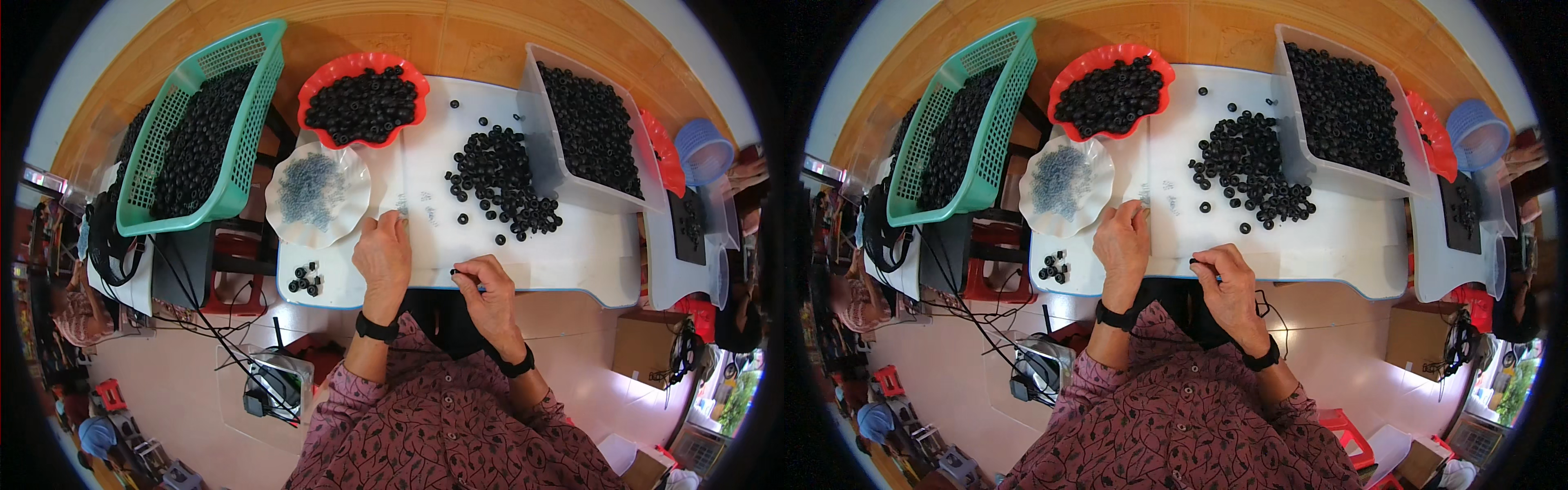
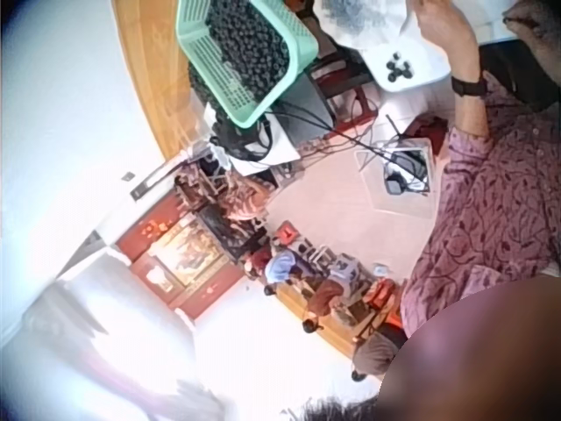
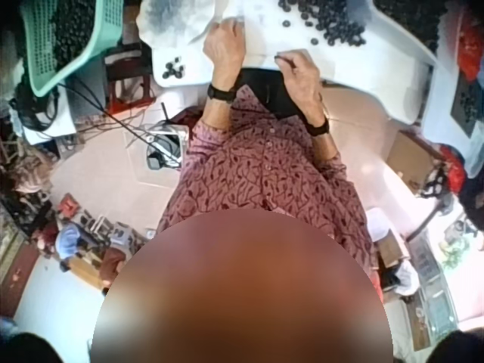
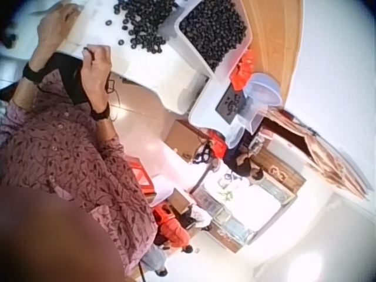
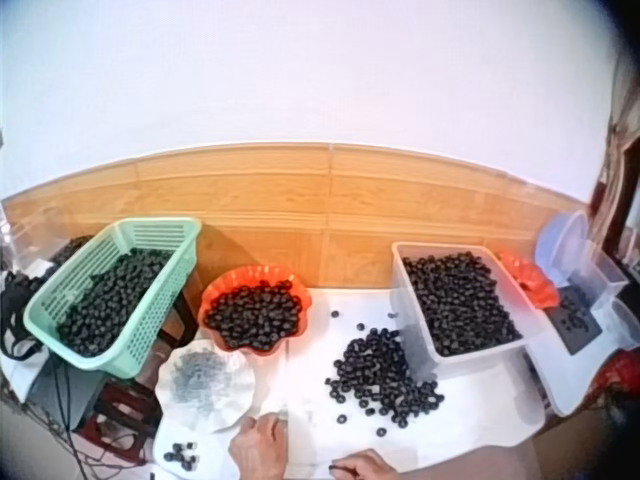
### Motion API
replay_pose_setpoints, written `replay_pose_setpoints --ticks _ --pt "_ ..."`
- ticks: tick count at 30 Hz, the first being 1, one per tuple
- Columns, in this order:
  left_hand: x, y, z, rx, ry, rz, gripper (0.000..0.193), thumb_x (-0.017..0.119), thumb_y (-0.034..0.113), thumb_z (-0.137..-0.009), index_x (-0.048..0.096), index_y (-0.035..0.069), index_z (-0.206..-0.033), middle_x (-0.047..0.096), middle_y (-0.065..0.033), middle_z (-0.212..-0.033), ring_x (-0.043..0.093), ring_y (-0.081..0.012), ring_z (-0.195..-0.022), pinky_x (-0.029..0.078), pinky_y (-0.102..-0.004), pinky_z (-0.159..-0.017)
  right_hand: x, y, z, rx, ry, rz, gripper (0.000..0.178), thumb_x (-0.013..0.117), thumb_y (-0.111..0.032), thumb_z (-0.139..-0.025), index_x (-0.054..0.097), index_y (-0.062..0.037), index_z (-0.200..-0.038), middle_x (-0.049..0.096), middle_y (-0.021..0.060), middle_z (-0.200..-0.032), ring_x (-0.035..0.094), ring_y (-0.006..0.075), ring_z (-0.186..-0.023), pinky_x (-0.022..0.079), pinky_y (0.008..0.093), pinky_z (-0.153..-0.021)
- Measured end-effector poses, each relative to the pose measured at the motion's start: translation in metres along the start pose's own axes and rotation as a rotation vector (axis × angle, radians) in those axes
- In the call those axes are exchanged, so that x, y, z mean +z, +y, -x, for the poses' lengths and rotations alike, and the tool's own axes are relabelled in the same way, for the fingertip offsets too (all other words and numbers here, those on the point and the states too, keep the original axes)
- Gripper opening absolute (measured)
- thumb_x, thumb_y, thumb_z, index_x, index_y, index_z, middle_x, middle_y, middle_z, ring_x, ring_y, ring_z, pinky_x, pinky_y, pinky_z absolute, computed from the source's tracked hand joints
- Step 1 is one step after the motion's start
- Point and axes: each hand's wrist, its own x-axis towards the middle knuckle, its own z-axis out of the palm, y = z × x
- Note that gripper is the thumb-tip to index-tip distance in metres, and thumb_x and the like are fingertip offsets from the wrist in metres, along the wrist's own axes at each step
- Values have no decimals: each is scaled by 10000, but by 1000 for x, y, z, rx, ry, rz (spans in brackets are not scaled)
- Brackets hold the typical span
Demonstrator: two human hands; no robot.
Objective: Manually assemble small plastic components by inserting small silver pins into black plastic pieces.
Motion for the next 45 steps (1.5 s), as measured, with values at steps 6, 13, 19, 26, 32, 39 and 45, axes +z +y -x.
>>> replay_pose_setpoints --ticks 6,13,19,26,32,39,45 --pt "0 2 0 31 -3 -24 90 626 198 -856 657 131 -906 575 -110 -808 617 -347 -667 498 -467 -567 -2 -1 1 6 4 -30 108 659 3 -841 631 3 -946 600 90 -884 620 162 -718 501 265 -633" --pt "2 -1 6 80 45 -24 81 624 140 -859 585 70 -873 574 -129 -817 613 -357 -685 500 -462 -593 -6 6 4 63 28 -143 117 606 25 -857 617 11 -973 610 81 -911 610 126 -728 490 246 -653" --pt "-3 -7 13 145 30 115 84 602 82 -871 556 31 -919 579 -183 -838 594 -379 -754 489 -459 -643 -7 6 0 48 24 -149 109 561 28 -886 613 26 -983 589 67 -924 591 104 -728 475 228 -659" --pt "-18 -2 16 -155 -240 758 117 576 109 -933 582 -7 -915 528 -2 -629 483 -75 -538 386 -259 -479 -1 3 -11 54 25 -226 107 590 3 -873 618 3 -977 580 85 -859 559 130 -661 456 259 -584" --pt "-13 -4 20 -251 -263 866 117 563 102 -944 597 -9 -953 560 -7 -651 494 -53 -512 403 -222 -442 13 0 -23 34 43 -139 131 605 22 -849 616 4 -978 578 103 -864 552 148 -625 444 270 -557" --pt "-24 -6 21 -259 -181 720 97 566 4 -896 613 -17 -977 604 -92 -783 592 -155 -563 474 -270 -488 11 11 -21 -10 11 3 120 585 18 -873 611 10 -990 579 94 -902 613 128 -632 467 250 -547" --pt "-21 -14 21 84 -61 354 208 604 -16 -815 659 22 -1012 564 -152 -827 598 -310 -720 488 -391 -623 12 13 -20 -4 32 -34 129 590 26 -868 611 14 -995 585 98 -898 627 135 -643 476 249 -551"
